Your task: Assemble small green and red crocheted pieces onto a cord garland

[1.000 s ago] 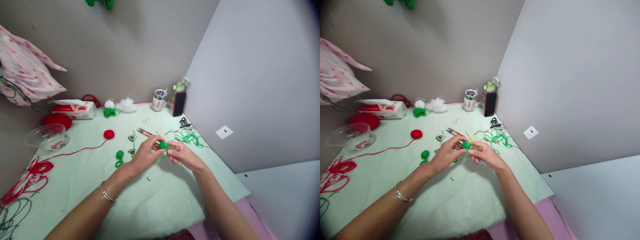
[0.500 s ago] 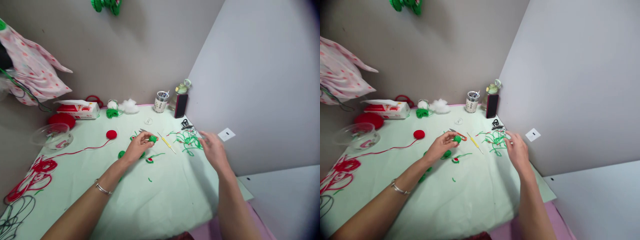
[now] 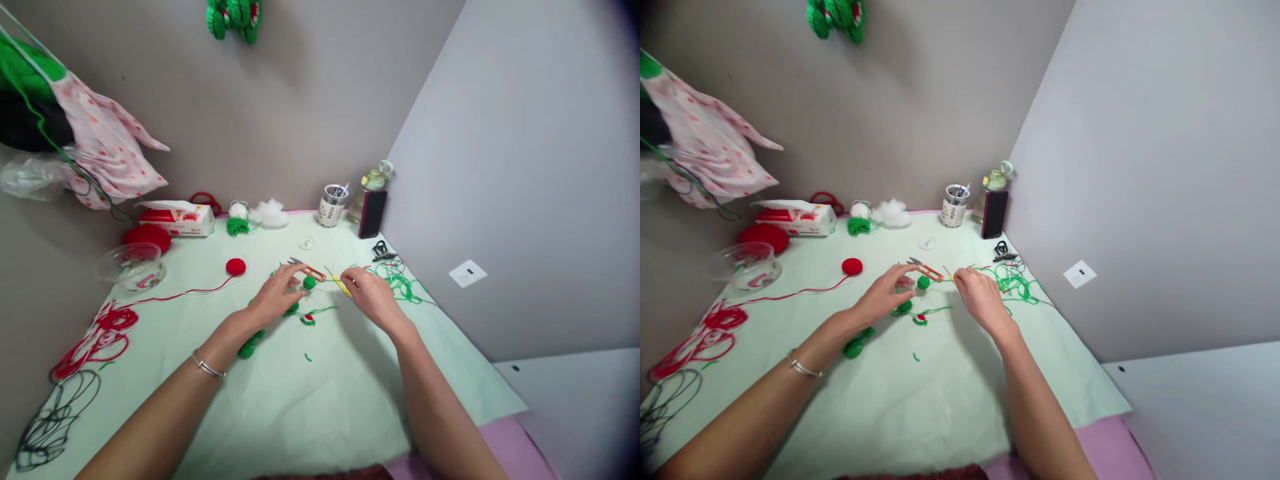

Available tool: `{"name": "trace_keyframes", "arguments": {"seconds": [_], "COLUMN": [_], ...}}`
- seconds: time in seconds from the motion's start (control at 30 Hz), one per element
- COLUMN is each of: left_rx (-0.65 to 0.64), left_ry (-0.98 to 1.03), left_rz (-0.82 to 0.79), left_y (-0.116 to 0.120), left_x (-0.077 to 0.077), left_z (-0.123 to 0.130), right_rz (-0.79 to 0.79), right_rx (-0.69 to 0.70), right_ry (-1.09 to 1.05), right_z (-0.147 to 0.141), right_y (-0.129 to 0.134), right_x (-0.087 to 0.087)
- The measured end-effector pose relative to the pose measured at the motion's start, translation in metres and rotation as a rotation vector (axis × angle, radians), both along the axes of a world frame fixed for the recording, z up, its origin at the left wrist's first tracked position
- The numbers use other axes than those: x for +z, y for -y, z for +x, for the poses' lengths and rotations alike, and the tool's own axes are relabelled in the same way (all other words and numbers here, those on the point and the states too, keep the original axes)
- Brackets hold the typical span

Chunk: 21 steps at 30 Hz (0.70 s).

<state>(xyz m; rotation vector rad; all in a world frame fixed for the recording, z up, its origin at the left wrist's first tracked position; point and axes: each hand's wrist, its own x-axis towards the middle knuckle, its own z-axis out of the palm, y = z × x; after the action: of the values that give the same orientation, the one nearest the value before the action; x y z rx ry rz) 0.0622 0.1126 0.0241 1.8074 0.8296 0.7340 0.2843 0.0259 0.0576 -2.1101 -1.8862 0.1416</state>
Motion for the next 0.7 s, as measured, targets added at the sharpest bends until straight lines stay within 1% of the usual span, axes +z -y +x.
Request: {"name": "trace_keyframes", "arguments": {"seconds": [0.07,0.13,0.2,0.27,0.37,0.47,0.53,0.6,0.7], "left_rx": [0.087,0.185,0.265,0.345,0.465,0.577,0.638,0.679,0.695], "left_ry": [0.030,0.051,0.077,0.116,0.148,0.186,0.233,0.271,0.299], "left_rz": [-0.001,-0.022,-0.056,-0.084,-0.119,-0.123,-0.107,-0.089,-0.051], "left_y": [0.000,0.004,0.013,0.025,0.049,0.072,0.084,0.092,0.095], "left_x": [0.005,0.012,0.017,0.018,0.013,0.004,-0.002,-0.007,-0.007], "left_z": [-0.015,-0.034,-0.054,-0.074,-0.098,-0.114,-0.122,-0.126,-0.125], "right_rz": [-0.018,-0.056,-0.113,-0.146,-0.169,-0.202,-0.212,-0.203,-0.148], "right_rx": [-0.001,0.031,0.061,0.098,0.238,0.371,0.407,0.411,0.428], "right_ry": [0.023,0.035,0.074,0.117,0.143,0.178,0.208,0.232,0.229], "right_z": [-0.004,-0.014,-0.026,-0.039,-0.057,-0.074,-0.084,-0.094,-0.109], "right_y": [0.000,-0.002,-0.007,-0.014,-0.023,-0.025,-0.022,-0.015,-0.005], "right_x": [0.000,0.002,0.003,0.003,-0.003,-0.014,-0.022,-0.027,-0.028]}}
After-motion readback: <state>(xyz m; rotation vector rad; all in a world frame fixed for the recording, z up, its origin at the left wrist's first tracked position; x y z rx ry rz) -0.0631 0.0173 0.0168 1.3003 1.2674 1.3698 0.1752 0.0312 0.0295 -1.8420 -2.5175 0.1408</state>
